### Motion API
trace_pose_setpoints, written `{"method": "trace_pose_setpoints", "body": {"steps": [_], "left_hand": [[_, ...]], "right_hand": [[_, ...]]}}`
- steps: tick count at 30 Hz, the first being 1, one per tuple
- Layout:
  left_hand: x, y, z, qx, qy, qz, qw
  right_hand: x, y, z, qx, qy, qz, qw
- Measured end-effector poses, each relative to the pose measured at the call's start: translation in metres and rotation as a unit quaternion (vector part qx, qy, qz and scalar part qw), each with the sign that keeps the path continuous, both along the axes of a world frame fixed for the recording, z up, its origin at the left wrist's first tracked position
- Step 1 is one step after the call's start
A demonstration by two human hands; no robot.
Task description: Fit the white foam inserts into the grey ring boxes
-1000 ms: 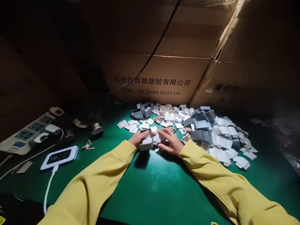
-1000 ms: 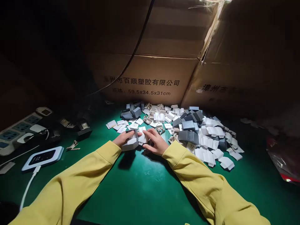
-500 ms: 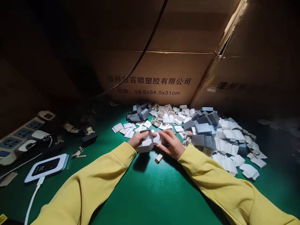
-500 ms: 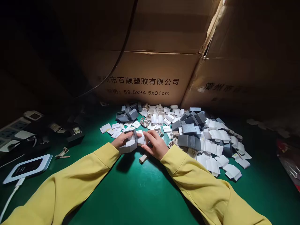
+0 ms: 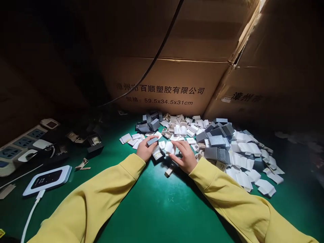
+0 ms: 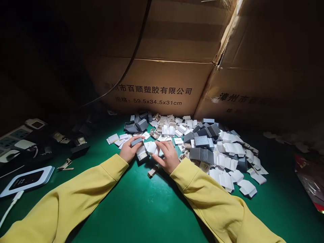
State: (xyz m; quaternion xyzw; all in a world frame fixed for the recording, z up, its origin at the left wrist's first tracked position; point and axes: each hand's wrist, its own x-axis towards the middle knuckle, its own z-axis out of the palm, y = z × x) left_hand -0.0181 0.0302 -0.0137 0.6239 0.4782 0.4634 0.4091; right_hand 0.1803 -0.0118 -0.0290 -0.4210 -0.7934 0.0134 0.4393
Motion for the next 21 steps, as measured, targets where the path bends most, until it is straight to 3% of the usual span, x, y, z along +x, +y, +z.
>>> {"method": "trace_pose_setpoints", "body": {"steps": [10, 16, 21], "left_hand": [[0.008, -0.012, -0.003, 0.031, 0.077, -0.004, 0.997], [0.016, -0.019, 0.001, 0.006, 0.071, 0.018, 0.997], [0.015, -0.018, 0.0, 0.046, 0.134, 0.039, 0.989]], "right_hand": [[-0.013, -0.002, 0.001, -0.008, 0.01, 0.066, 0.998], [-0.022, 0.005, -0.004, -0.061, 0.021, 0.092, 0.994], [-0.019, 0.009, -0.005, -0.111, 0.017, 0.109, 0.988]]}}
